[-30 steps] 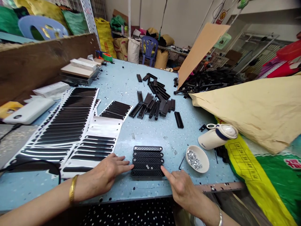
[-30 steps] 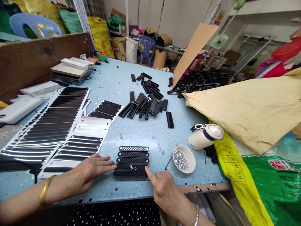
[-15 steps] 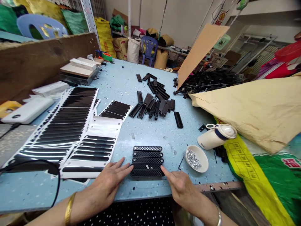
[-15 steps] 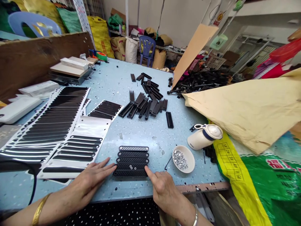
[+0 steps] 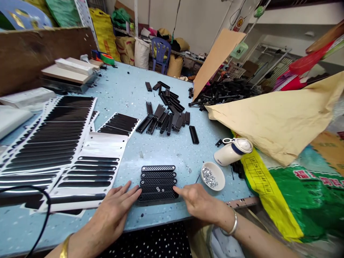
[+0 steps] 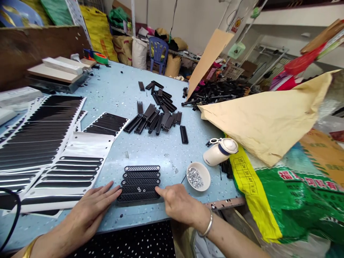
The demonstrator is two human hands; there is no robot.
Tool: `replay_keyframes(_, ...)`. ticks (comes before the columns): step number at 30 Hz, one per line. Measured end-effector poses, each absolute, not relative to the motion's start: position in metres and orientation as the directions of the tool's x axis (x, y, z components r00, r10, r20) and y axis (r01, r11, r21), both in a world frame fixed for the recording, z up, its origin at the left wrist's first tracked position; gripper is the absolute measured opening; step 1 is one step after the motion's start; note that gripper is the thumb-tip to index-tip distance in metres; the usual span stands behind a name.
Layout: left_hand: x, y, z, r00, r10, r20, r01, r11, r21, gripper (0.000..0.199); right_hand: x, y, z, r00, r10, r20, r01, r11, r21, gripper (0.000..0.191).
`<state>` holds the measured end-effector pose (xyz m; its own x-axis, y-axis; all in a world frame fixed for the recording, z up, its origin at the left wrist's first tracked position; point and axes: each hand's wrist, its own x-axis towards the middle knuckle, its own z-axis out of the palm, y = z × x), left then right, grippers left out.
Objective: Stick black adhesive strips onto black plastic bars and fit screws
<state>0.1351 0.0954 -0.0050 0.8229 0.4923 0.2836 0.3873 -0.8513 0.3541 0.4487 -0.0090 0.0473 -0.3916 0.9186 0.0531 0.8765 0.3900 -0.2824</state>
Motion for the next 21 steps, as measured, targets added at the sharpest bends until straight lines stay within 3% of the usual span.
replay_keyframes(5,0.135,0.096,-0.007,0.837,0.47,0.281,0.37,-0.864,0.342,0.066,0.466,0.003,0.058,-0.468,0.872,-0.141,0.876,0.438,-0.202,0.067)
replay_keyframes(8,0.135,0.096,-0.01,0.836,0.48,0.268,0.376,-0.855,0.359,0.065,0.47,0.006,0.058,-0.511,0.842,-0.173,0.857,0.483,-0.179,0.069)
replay_keyframes(10,0.136,0.096,-0.009,0.824,0.505,0.255,0.399,-0.839,0.371,0.061,0.469,0.006,0.056,-0.513,0.847,-0.137,0.852,0.482,-0.204,0.063)
replay_keyframes(16,0.146,0.091,0.013,0.743,0.572,0.349,0.466,-0.815,0.344,0.041,0.433,0.006,0.048,-0.39,0.907,0.16,0.866,0.42,-0.273,0.037)
replay_keyframes(21,0.176,0.082,0.036,0.815,0.491,0.307,0.428,-0.868,0.252,0.044,0.401,0.006,0.049,-0.377,0.923,0.082,0.899,0.385,-0.208,0.032)
